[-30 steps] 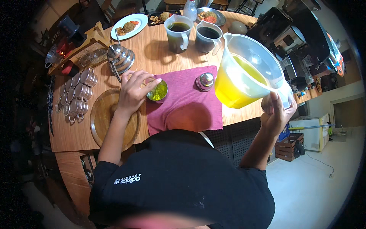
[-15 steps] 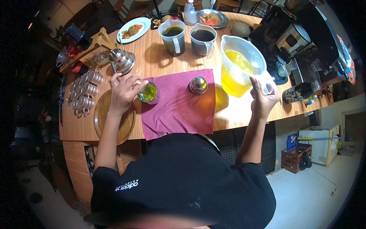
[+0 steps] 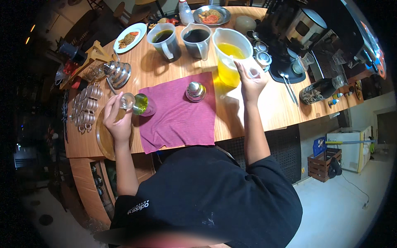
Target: Prepare a shaken beverage by mixing liquid and ice in a shaker and pouring into glasses.
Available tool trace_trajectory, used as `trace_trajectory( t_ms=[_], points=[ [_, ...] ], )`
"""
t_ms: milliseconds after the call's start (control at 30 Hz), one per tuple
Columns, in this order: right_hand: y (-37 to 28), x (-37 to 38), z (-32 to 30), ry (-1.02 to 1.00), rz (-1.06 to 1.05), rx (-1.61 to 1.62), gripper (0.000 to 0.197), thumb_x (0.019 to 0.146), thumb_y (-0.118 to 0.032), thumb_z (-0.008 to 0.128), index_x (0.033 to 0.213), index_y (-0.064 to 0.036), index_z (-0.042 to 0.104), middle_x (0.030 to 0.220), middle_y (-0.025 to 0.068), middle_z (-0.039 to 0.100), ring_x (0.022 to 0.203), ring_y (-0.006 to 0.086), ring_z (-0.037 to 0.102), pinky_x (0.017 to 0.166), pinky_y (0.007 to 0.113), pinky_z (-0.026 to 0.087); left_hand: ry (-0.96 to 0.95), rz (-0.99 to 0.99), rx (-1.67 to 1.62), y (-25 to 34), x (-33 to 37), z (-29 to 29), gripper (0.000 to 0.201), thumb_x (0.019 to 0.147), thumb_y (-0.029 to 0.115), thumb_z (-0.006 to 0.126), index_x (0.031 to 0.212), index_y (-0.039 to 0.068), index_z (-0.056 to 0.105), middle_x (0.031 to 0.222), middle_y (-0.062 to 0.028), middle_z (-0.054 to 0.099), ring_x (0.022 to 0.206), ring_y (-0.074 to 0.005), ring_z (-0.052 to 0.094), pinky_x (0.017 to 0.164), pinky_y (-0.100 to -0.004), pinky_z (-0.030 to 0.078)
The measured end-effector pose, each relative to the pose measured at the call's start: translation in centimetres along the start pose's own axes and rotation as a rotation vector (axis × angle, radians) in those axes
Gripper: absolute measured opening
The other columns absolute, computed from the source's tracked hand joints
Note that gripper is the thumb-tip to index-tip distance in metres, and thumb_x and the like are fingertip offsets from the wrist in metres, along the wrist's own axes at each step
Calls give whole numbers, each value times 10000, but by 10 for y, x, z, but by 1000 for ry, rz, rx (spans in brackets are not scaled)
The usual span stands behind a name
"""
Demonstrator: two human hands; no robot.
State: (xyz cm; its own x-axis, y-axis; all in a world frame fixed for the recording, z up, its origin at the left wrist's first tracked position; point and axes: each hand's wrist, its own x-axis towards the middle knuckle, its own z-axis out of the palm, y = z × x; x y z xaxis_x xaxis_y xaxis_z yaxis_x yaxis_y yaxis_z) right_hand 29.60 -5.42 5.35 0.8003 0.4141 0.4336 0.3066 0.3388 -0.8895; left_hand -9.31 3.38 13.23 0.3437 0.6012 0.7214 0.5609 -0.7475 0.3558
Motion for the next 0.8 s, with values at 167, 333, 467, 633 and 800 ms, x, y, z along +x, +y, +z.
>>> trace_trajectory(
  t_ms=[167, 333, 467, 633, 800],
  points=[
    [2, 9, 19, 35, -100, -108, 338, 846, -158, 881, 1057, 66, 741, 940, 94, 766, 845, 148, 721, 762, 292, 567, -47, -194, -418, 62, -1, 38, 543, 742, -6, 900, 1247, -5, 699, 1147, -97, 701, 1039, -181, 675, 912, -298, 555],
    [22, 18, 42, 81, -151, -32, 356, 857, -234, 876, 1001, 51, 719, 859, 111, 747, 771, 152, 703, 695, 294, 548, -369, -181, -662, 105, -9, 100, 557, 783, 38, 887, 1293, 12, 665, 1161, -73, 713, 1082, -160, 680, 991, -318, 540],
    [33, 16, 16, -17, -210, -132, 434, 939, -269, 778, 1203, 6, 569, 991, 127, 660, 892, 193, 654, 806, 329, 516, -553, -358, -1007, 118, -28, 180, 550, 807, -5, 853, 1310, -19, 632, 1186, -76, 699, 1101, -170, 678, 1007, -339, 544],
    [18, -44, -43, 192, 28, -3, 381, 1019, -185, 607, 1304, -4, 430, 1084, 85, 507, 1002, 167, 506, 936, 342, 431, -613, -224, -897, 137, -26, 248, 513, 807, 30, 851, 1270, -33, 640, 1152, -97, 714, 1065, -171, 694, 955, -324, 567],
    [6, -95, -89, 126, 39, -47, 252, 1013, -124, 586, 1215, -12, 486, 1040, 65, 492, 946, 141, 509, 882, 311, 451, -577, -322, -1010, 153, -26, 311, 464, 794, 31, 835, 1218, -8, 653, 1090, -117, 729, 999, -203, 732, 844, -310, 590]
  ],
)
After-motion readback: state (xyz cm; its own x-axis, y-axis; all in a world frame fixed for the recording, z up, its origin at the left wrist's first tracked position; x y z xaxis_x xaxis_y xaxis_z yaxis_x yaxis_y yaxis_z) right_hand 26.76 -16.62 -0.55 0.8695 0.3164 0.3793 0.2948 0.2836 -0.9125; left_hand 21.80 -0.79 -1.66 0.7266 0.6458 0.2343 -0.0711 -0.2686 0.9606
